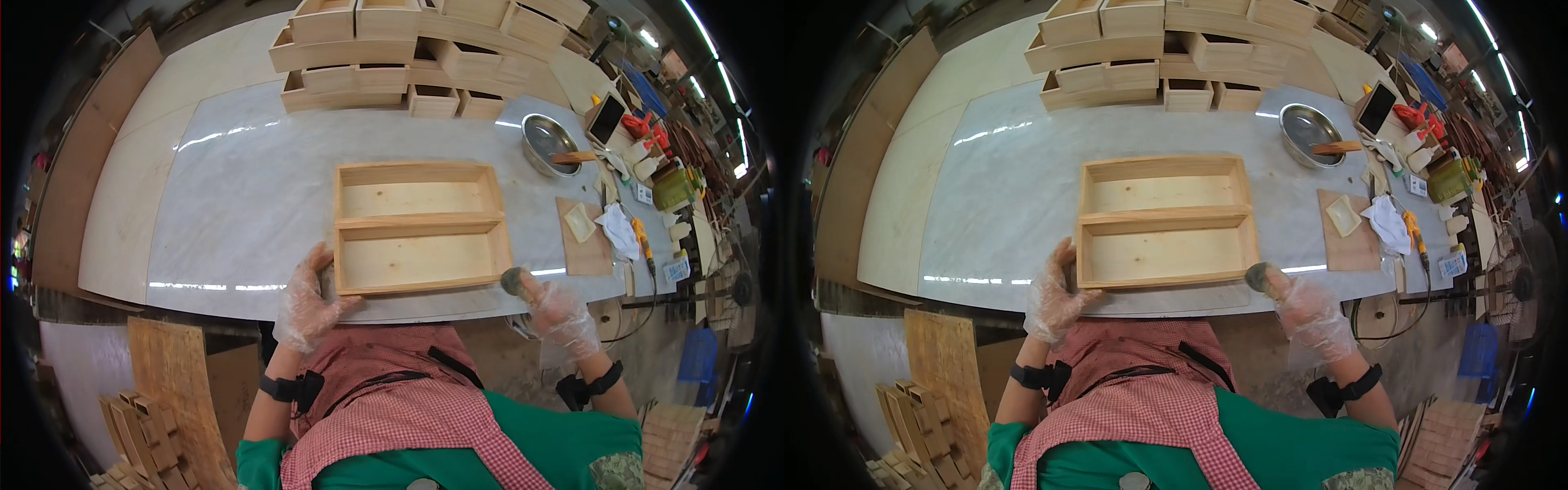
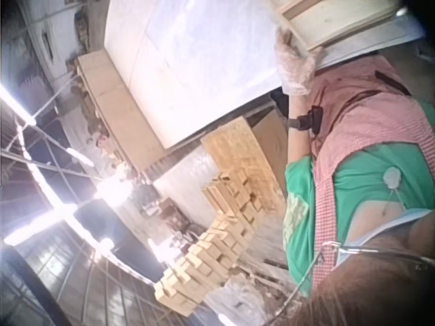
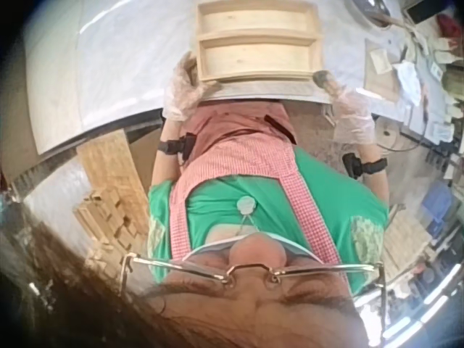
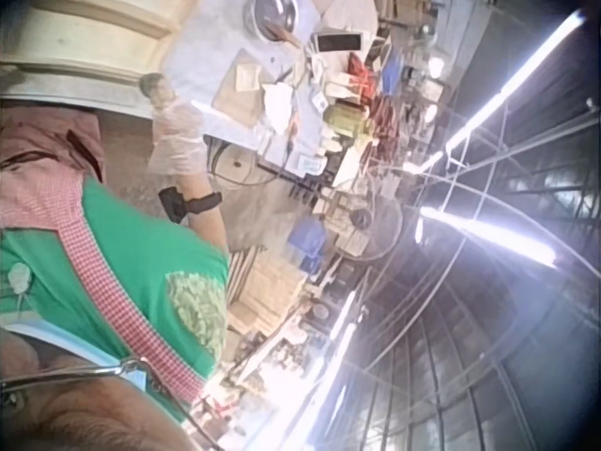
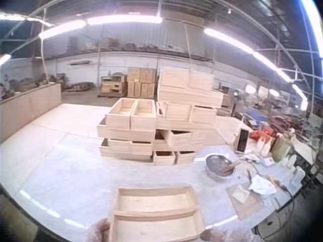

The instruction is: Sanding or cleaning the surfaces of wooden drawer boxes using a sponge-like tool.

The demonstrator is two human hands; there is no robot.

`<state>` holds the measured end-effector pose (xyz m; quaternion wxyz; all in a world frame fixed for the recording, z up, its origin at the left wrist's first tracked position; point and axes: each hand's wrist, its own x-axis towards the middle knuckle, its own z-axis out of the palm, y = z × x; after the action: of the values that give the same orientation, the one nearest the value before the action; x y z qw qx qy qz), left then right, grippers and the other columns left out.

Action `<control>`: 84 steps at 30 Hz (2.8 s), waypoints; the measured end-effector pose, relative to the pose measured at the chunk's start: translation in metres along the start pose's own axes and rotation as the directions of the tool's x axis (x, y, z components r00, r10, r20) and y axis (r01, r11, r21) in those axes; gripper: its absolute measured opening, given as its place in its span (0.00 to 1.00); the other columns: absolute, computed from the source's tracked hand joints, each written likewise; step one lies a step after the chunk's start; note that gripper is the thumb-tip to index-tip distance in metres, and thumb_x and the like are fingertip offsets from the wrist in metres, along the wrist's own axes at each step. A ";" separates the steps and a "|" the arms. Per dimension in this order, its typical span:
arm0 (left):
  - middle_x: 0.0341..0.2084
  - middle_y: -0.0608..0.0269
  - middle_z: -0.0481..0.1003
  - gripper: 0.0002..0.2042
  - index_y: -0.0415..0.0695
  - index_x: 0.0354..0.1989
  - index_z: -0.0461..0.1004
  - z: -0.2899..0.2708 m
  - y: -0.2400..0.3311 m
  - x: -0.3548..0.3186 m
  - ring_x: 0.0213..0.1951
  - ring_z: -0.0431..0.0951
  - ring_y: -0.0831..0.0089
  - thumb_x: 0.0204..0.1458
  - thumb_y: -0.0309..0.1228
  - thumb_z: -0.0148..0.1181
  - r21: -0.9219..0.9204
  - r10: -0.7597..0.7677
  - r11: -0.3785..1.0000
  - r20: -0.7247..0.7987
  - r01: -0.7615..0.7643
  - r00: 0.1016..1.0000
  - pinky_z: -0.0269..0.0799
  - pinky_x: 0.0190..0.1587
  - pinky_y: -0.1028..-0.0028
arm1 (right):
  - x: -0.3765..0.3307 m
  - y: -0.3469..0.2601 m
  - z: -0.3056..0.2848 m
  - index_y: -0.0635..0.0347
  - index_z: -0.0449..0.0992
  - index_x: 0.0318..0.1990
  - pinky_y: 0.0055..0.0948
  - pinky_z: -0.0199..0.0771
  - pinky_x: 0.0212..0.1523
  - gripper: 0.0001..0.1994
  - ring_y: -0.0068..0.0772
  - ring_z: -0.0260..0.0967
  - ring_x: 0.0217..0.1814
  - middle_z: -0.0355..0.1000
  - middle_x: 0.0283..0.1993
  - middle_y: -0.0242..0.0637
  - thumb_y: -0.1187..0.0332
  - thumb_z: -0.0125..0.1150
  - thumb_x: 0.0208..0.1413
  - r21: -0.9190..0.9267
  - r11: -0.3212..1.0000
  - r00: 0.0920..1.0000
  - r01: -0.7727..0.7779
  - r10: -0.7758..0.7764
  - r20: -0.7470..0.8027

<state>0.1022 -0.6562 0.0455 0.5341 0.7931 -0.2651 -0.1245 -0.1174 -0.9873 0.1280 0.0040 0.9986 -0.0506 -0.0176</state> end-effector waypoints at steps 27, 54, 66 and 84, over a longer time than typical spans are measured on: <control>0.56 0.51 0.65 0.15 0.44 0.35 0.72 0.009 0.033 0.003 0.58 0.63 0.44 0.40 0.29 0.71 0.553 0.374 0.741 0.130 -0.380 0.918 0.64 0.58 0.52 | 0.093 0.069 0.034 0.45 0.61 0.66 0.41 0.70 0.26 0.27 0.49 0.69 0.26 0.71 0.26 0.46 0.72 0.46 0.58 -0.023 0.982 0.982 -0.189 0.189 0.001; 0.55 0.49 0.66 0.15 0.42 0.32 0.72 0.011 0.027 0.004 0.54 0.67 0.46 0.40 0.33 0.72 0.464 0.429 0.777 0.105 -0.426 0.897 0.66 0.54 0.55 | 0.199 -0.120 -0.009 0.60 0.70 0.35 0.33 0.75 0.24 0.05 0.38 0.73 0.26 0.68 0.23 0.38 0.70 0.54 0.53 0.005 0.832 0.791 0.554 -0.525 -0.313; 0.55 0.52 0.66 0.15 0.43 0.33 0.72 0.010 0.027 0.000 0.55 0.66 0.47 0.41 0.33 0.71 0.427 0.359 0.831 0.079 -0.357 0.930 0.65 0.55 0.54 | 0.084 0.056 -0.001 0.54 0.70 0.56 0.39 0.68 0.23 0.19 0.42 0.72 0.27 0.71 0.22 0.39 0.70 0.51 0.56 -0.333 0.942 0.995 0.042 -0.071 -0.076; 0.20 0.71 0.71 0.11 0.38 0.30 0.74 -0.014 0.090 0.018 0.25 0.70 0.78 0.52 0.35 0.62 -0.179 -0.476 0.848 0.159 0.499 0.865 0.66 0.30 0.75 | 0.011 -0.014 0.009 0.55 0.74 0.56 0.23 0.68 0.31 0.18 0.23 0.67 0.30 0.73 0.33 0.35 0.67 0.59 0.58 0.915 0.277 0.765 -0.292 0.642 0.049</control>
<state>0.0977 -0.6814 0.1347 0.5519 0.7642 -0.0687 -0.3268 -0.1057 -0.9745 0.1189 -0.5038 0.7701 -0.3466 0.1815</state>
